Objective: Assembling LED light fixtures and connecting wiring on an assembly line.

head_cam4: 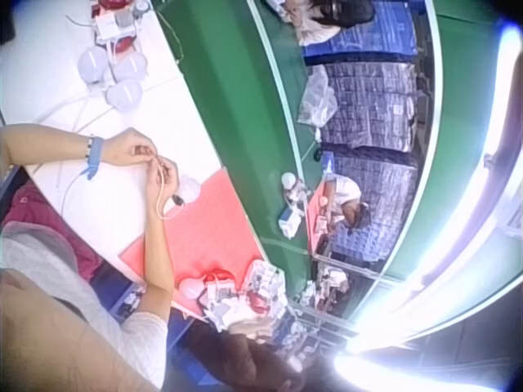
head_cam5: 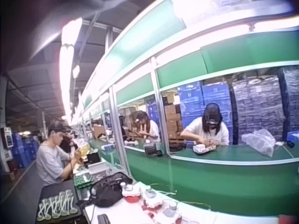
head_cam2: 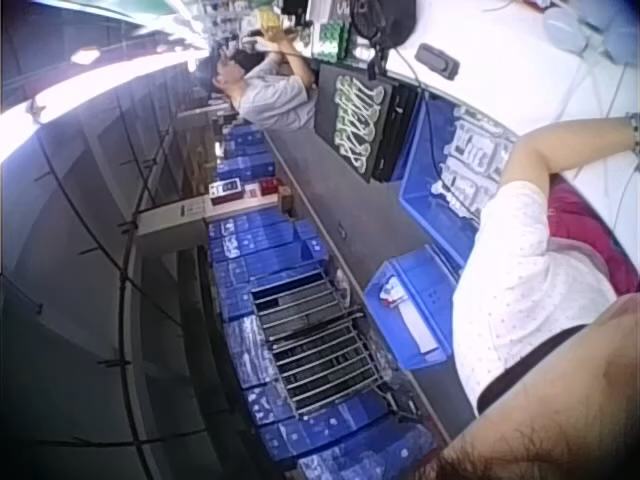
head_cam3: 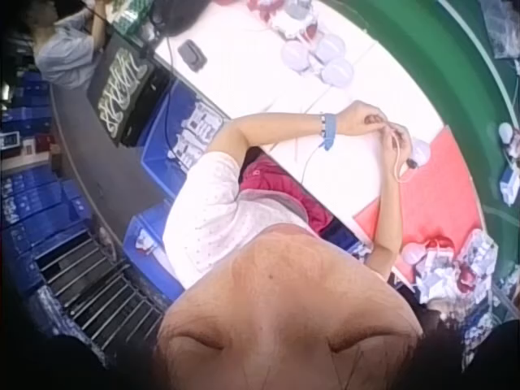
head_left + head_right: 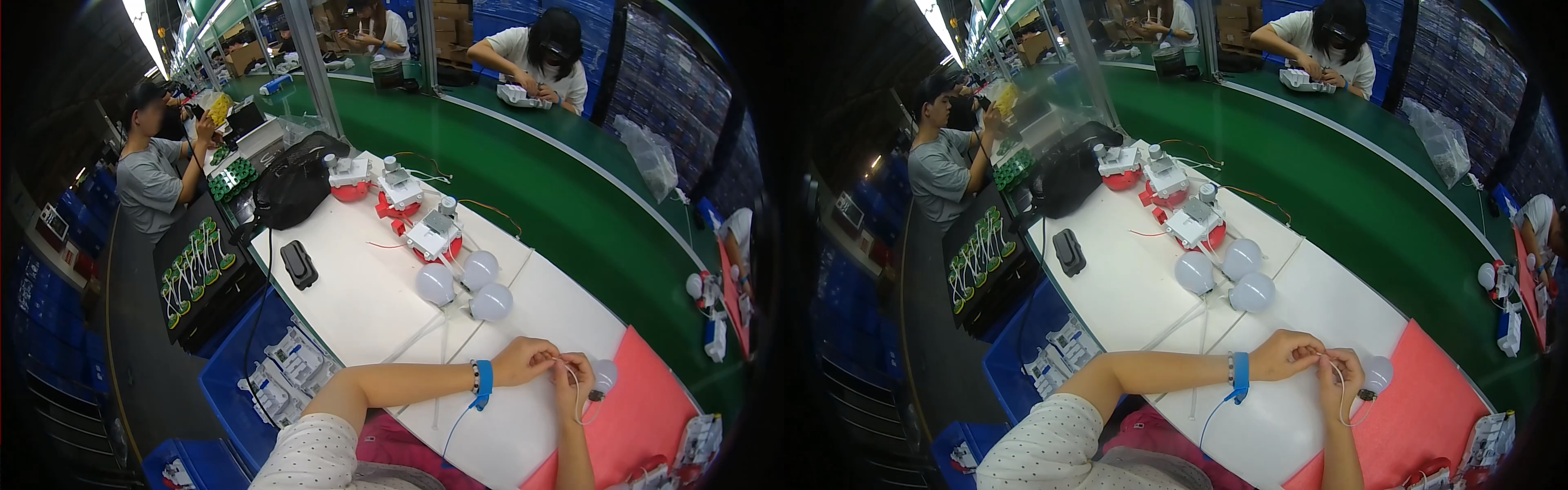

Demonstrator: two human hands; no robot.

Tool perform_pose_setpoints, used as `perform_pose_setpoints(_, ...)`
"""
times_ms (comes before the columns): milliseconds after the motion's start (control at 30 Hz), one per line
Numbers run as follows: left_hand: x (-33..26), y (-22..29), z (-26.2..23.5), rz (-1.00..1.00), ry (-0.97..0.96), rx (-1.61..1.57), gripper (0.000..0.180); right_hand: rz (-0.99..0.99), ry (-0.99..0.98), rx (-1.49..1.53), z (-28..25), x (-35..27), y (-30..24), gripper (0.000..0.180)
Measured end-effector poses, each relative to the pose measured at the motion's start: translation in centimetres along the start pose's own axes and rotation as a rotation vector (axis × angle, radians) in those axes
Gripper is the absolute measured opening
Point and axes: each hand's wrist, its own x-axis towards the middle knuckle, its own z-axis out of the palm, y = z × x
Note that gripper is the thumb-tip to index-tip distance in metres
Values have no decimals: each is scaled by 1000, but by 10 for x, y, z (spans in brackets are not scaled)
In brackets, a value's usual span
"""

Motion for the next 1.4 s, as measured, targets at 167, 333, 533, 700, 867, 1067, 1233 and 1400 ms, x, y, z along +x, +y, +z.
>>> perform_pose_setpoints(167,0,1,0,10,3,9,13,-8,5,-3,0,0,2,8)
perform_pose_setpoints(333,1,2,-2,33,-13,49,12,-38,7,-5,1,0,4,9)
perform_pose_setpoints(533,1,0,-2,74,-8,66,12,-88,-3,-28,1,0,6,10)
perform_pose_setpoints(700,1,2,-2,80,-13,86,12,-112,-10,-10,0,0,7,11)
perform_pose_setpoints(867,1,2,-2,97,-6,96,12,-100,-5,-12,0,1,6,11)
perform_pose_setpoints(1067,1,-1,-1,85,-3,72,12,-100,-5,-27,0,1,7,11)
perform_pose_setpoints(1233,0,0,-1,65,18,57,11,-104,-7,-38,-1,1,7,11)
perform_pose_setpoints(1400,0,-1,-1,40,12,73,8,-104,-14,-24,-1,0,5,11)
